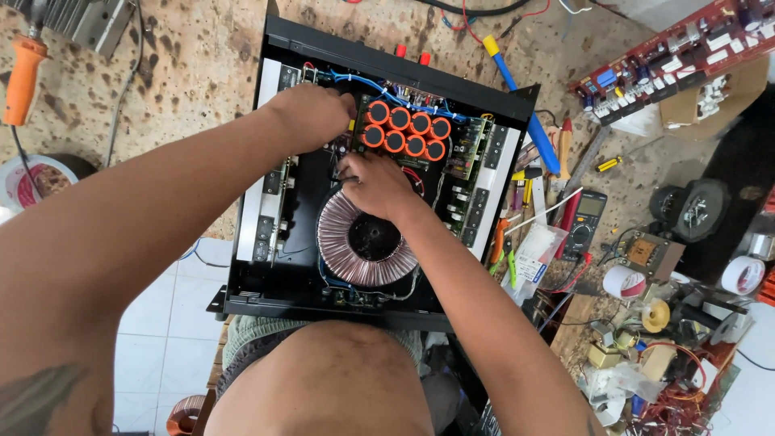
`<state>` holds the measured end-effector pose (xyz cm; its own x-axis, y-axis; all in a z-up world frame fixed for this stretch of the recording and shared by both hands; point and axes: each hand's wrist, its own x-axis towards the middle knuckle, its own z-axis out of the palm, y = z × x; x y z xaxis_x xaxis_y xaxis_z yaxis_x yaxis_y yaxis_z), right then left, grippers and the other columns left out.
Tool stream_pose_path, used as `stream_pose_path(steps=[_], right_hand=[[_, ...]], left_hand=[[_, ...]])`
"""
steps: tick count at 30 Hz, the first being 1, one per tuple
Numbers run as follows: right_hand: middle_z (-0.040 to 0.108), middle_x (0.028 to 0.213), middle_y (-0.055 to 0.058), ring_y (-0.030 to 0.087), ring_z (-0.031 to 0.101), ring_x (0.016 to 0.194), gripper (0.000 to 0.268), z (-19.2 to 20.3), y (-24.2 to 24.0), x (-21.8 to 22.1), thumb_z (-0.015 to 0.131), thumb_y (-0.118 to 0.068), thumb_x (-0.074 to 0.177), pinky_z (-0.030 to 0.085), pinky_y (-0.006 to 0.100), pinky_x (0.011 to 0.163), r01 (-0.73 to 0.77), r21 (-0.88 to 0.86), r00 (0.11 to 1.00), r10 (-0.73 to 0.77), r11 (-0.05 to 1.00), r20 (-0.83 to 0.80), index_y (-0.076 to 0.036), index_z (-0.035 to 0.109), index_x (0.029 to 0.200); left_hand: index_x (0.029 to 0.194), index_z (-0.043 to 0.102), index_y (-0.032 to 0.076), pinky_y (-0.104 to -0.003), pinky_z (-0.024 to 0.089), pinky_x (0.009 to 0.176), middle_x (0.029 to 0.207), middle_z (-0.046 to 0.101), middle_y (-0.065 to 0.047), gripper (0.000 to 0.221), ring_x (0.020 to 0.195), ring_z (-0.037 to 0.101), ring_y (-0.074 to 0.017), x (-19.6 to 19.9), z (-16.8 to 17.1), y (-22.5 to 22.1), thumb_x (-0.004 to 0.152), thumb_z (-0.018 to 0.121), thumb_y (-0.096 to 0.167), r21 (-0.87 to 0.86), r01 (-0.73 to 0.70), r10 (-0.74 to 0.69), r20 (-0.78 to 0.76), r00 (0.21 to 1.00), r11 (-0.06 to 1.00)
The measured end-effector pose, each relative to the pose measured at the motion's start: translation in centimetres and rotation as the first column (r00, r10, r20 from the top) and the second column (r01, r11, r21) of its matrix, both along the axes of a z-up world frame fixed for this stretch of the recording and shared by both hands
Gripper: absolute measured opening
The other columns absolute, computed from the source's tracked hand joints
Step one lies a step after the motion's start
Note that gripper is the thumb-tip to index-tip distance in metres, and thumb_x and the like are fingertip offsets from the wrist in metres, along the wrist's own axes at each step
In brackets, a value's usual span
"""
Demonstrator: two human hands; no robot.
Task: Organizing and soldering internal wiring within an electronic amplifier chassis on a repair bench.
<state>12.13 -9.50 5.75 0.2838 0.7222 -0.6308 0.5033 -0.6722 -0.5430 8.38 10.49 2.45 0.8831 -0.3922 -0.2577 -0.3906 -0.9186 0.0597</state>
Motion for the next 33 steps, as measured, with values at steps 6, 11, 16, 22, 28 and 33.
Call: stream_pose_path(steps=[6, 11, 16, 22, 28, 33], right_hand=[[0.074, 0.123, 0.008, 0.030, 0.058, 0.122, 0.048, 0.1, 0.5, 0.1, 0.042, -0.030, 0.084, 0.042, 0.046, 0.108, 0.001, -0.047, 1.000, -0.002, 0.999, -0.023, -0.021, 0.068, 0.124], [0.069, 0.123, 0.012, 0.037, 0.058, 0.120, 0.047, -0.4, -0.1, -0.2, 0.046, -0.029, 0.084, 0.046, 0.048, 0.104, 0.073, -0.049, 0.996, -0.075, 0.996, -0.052, -0.023, 0.070, 0.123], [0.065, 0.123, 0.014, 0.041, 0.057, 0.119, 0.048, -0.9, 0.0, -0.1, 0.047, -0.027, 0.086, 0.048, 0.050, 0.102, 0.086, -0.060, 0.994, -0.090, 0.994, -0.068, -0.022, 0.069, 0.128], [0.070, 0.124, 0.015, 0.039, 0.063, 0.120, 0.053, -1.5, -0.1, 0.0, 0.052, -0.024, 0.085, 0.050, 0.052, 0.103, 0.089, -0.051, 0.992, -0.093, 0.995, -0.087, -0.010, 0.056, 0.136], [0.069, 0.122, 0.022, 0.047, 0.064, 0.117, 0.055, -2.0, -0.6, 0.0, 0.059, -0.014, 0.085, 0.054, 0.060, 0.097, 0.021, 0.079, 0.999, -0.018, 0.997, -0.038, -0.006, 0.044, 0.137], [0.068, 0.127, 0.022, 0.045, 0.061, 0.122, 0.058, -1.6, -0.1, 0.2, 0.056, -0.013, 0.087, 0.051, 0.059, 0.100, -0.032, -0.002, 0.998, 0.032, 0.999, -0.060, -0.008, 0.035, 0.141]], left_hand=[[0.095, 0.075, 0.004, -0.046, 0.059, 0.065, 0.100, 0.069, -0.008, 0.015, 0.085, 0.072, -0.0280, 0.1, -0.9, -0.4, 0.095, 0.061, 0.008, -0.076, -0.070, 0.073, 0.043, 0.996, 0.995], [0.091, 0.074, 0.006, -0.042, 0.058, 0.064, 0.092, 0.069, -0.007, 0.013, 0.081, 0.071, -0.0266, -0.4, -1.3, -0.7, 0.095, 0.062, 0.011, -0.104, -0.114, 0.125, 0.103, 0.987, 0.988], [0.095, 0.074, 0.007, -0.041, 0.056, 0.065, 0.092, 0.069, -0.006, 0.015, 0.081, 0.071, -0.0256, -0.8, -1.4, -0.8, 0.095, 0.061, 0.013, -0.144, -0.148, 0.170, 0.152, 0.974, 0.978], [0.103, 0.076, 0.008, -0.046, 0.061, 0.070, 0.098, 0.067, -0.007, 0.015, 0.092, 0.072, -0.0303, -3.0, 2.3, -3.5, 0.093, 0.065, 0.007, -0.187, -0.360, 0.373, 0.037, 0.927, 0.914], [0.115, 0.072, 0.005, -0.057, 0.059, 0.080, 0.102, 0.071, -0.020, 0.031, 0.101, 0.071, -0.0451, -8.9, 4.0, -8.9, 0.098, 0.055, 0.024, -0.392, -0.919, 0.703, -0.644, 0.302, 0.036], [0.136, 0.064, 0.002, -0.053, 0.057, 0.093, 0.118, 0.072, -0.019, 0.050, 0.113, 0.069, -0.0391, -9.1, 1.0, -11.7, 0.103, 0.054, 0.039, -0.257, -0.937, 0.710, -0.704, 0.014, -0.237]])
